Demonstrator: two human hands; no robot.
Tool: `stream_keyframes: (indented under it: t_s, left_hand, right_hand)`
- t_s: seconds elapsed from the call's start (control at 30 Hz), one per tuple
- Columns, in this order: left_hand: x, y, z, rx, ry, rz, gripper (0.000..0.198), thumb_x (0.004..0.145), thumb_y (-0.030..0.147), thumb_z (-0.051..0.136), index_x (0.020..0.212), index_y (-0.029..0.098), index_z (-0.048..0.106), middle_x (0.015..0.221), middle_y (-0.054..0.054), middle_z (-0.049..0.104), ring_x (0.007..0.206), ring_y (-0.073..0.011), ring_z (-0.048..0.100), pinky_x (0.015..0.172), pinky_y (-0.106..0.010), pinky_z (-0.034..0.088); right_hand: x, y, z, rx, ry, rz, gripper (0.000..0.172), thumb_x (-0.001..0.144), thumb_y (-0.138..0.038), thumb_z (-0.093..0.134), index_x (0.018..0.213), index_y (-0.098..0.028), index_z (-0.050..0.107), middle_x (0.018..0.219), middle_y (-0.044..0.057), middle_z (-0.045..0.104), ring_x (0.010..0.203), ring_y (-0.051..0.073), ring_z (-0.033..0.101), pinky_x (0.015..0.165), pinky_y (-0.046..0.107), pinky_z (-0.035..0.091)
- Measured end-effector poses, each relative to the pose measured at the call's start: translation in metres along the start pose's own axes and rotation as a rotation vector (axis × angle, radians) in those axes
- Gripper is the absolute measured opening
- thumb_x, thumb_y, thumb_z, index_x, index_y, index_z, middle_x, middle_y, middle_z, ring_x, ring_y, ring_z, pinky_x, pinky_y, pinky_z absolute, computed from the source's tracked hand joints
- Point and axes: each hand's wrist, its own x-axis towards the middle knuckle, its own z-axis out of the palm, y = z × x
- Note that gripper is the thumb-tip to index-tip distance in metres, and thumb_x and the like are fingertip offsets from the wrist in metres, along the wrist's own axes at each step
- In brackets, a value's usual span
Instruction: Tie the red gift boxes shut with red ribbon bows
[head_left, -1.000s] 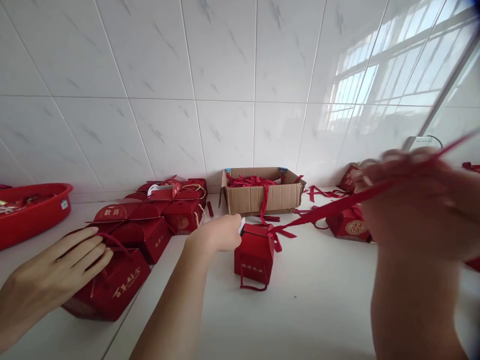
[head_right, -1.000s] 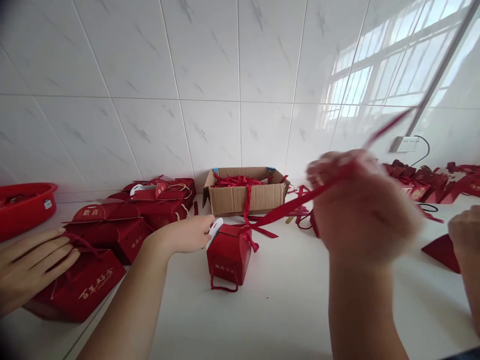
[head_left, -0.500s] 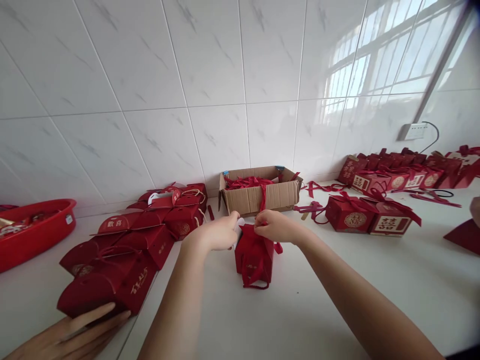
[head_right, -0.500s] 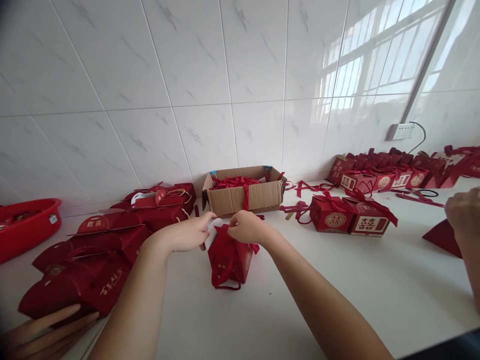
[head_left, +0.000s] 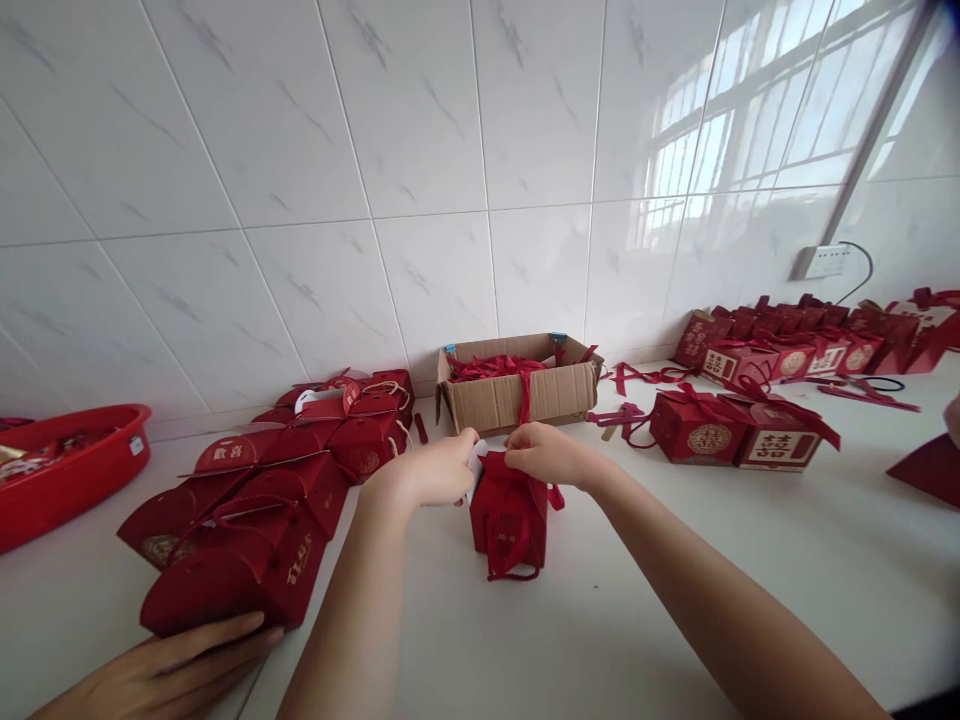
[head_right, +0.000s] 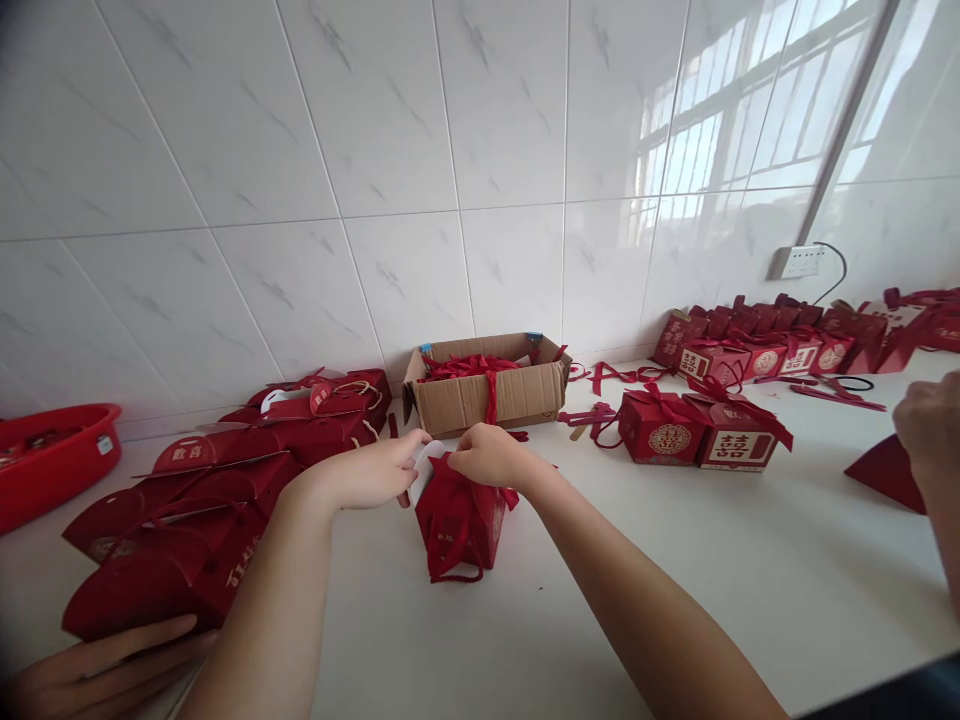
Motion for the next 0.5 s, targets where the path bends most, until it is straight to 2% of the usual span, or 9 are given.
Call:
stream_keyframes:
  t_s: [0.17,0.5]
  left_hand:
    - [-0.0001,0.0032,-0.0024,0.009,-0.142,-0.048,0.036,0.069,0.025,0.047,0.104,0.026,0.053,0.071,-0.002,0.067,0.062,-0.0192,0.06,0.055,-0.026,0.039]
    - [-0.0025,0.0077,-0.0033,0.038,-0.208,-0.07,0.035,0.072,0.03,0.048,0.107,0.025,0.052,0.079,-0.004,0.069,0.071,-0.0208,0.062,0.06,-0.028,0.042]
  right_hand:
    - [-0.0005,0.0,-0.0003,0.012,-0.01,0.0,0.022,0.069,-0.02,0.049,0.053,-0.019,0.035,0.052,-0.004,0.035,0.047,0.008,0.03,0.043,0.024,0.021]
    - [-0.0025,-0.0033,-0.0017,0.034,-0.009,-0.036,0.013,0.071,-0.021,0.048,0.059,-0.018,0.044,0.057,-0.004,0.041,0.052,0.009,0.036,0.047,0.023,0.027]
